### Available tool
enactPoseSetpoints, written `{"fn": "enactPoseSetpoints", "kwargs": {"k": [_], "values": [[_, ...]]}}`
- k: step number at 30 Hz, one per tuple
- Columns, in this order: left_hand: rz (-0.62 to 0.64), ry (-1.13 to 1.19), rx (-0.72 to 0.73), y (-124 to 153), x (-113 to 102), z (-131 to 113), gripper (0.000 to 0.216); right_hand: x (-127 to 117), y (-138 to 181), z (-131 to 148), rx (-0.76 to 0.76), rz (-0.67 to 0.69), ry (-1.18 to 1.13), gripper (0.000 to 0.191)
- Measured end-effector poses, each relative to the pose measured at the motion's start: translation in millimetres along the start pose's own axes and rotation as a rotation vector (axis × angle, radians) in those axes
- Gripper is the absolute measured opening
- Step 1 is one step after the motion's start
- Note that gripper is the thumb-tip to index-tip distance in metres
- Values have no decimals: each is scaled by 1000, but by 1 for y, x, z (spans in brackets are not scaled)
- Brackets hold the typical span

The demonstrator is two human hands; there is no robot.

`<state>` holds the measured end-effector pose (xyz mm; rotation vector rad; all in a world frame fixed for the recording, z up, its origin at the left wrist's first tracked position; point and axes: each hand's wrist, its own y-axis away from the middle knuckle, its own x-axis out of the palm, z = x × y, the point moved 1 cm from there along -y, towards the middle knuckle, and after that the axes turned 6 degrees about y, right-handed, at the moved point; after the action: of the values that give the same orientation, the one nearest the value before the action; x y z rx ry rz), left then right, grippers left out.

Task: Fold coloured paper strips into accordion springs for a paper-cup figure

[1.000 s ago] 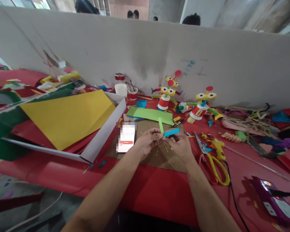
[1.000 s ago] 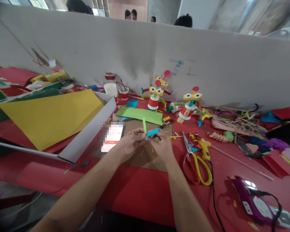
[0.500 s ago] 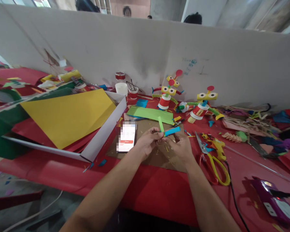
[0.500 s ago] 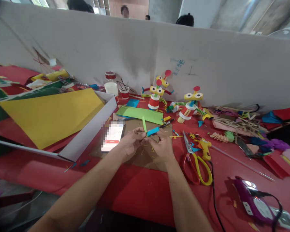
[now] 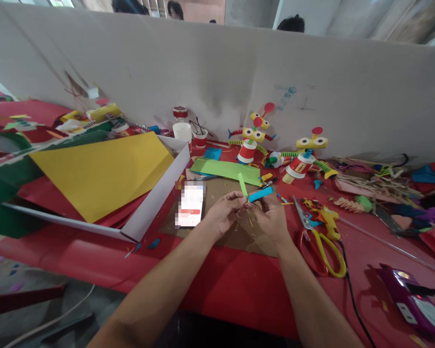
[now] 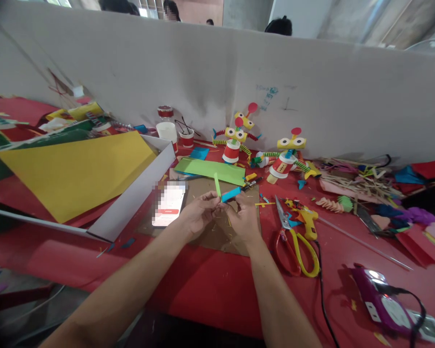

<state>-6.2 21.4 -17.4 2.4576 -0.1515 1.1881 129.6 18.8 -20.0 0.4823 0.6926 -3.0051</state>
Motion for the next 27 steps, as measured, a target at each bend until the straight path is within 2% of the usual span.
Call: {"fn": "enactPoseSetpoints", "kwargs": {"k": [5,12,21,27], "values": [[19,56,-13,2,3,0,17,-1,1,3,43,4,14,9],[54,82,-39,5,6,-2,14,1,3,7,100,-77,-51,11],[-18,71,-13,2,3,-1,12,13,4,6,184,-123,-209,16],[-82,16,81,1,3,0,16,15,5,7,263,-114,-321,16]]}}
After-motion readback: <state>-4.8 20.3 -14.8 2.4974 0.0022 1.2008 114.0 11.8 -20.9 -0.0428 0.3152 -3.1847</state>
